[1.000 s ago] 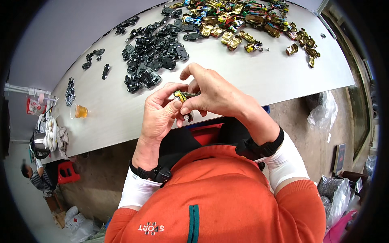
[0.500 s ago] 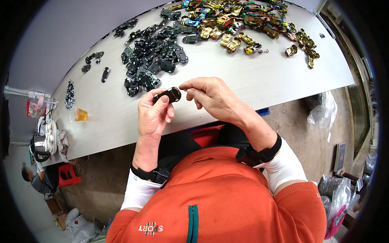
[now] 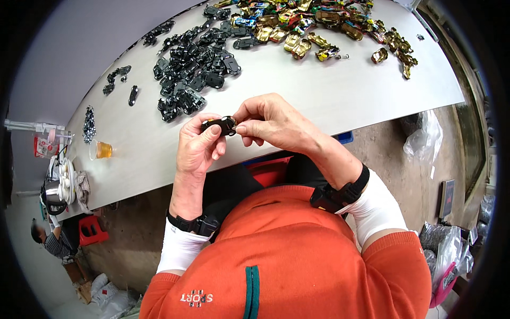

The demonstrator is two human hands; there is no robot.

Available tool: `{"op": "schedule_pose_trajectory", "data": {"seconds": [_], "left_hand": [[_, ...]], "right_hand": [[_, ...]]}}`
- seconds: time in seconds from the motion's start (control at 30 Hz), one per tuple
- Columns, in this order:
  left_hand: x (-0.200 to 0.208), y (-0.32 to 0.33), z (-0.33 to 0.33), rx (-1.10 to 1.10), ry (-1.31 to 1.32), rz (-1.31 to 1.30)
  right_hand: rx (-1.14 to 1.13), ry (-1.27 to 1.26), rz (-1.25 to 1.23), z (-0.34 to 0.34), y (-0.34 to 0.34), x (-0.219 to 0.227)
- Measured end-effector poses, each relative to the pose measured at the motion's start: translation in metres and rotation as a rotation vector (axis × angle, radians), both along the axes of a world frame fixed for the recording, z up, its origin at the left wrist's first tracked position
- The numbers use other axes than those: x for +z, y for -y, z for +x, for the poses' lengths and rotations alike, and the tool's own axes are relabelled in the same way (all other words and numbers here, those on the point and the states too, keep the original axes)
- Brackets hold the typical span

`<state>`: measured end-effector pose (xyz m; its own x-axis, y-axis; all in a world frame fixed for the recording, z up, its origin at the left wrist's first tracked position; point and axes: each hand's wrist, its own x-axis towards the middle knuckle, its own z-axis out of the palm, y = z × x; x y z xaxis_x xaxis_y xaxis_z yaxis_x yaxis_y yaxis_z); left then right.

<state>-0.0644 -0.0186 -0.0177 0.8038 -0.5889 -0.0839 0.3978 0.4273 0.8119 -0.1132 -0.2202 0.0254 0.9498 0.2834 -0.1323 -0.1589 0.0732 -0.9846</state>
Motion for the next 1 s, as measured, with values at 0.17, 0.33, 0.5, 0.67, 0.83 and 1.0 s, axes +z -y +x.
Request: {"op": "schedule_pose_trajectory", "data": {"seconds": [0.17, 0.33, 0.5, 0.67, 0.83, 1.0], "left_hand": [[0.011, 0.010, -0.005, 0.110, 0.070, 0.100], [0.016, 0.029, -0.016, 0.327, -0.005, 0.063], [-0.001, 0.032, -0.010, 0.460, -0.195, -0.031], [0.006, 0.019, -0.012, 0.208, -0.053, 0.090], [-0.006, -0.003, -0.013, 0.004, 0.064, 0.293], [-0.004, 0.000, -0.020, -0.039, 0.199, 0.364]], "right_hand": [[-0.131, 0.171, -0.192, -0.001, -0.005, -0.006], [-0.273, 0.209, -0.155, 0.000, -0.012, -0.020], [-0.125, -0.052, 0.047, -0.005, -0.009, -0.022], [-0.159, -0.033, -0.021, -0.006, 0.022, -0.028], [0.032, -0.107, 0.048, -0.012, 0.019, -0.008], [0.127, -0.112, 0.092, -0.011, 0.015, -0.014]]}}
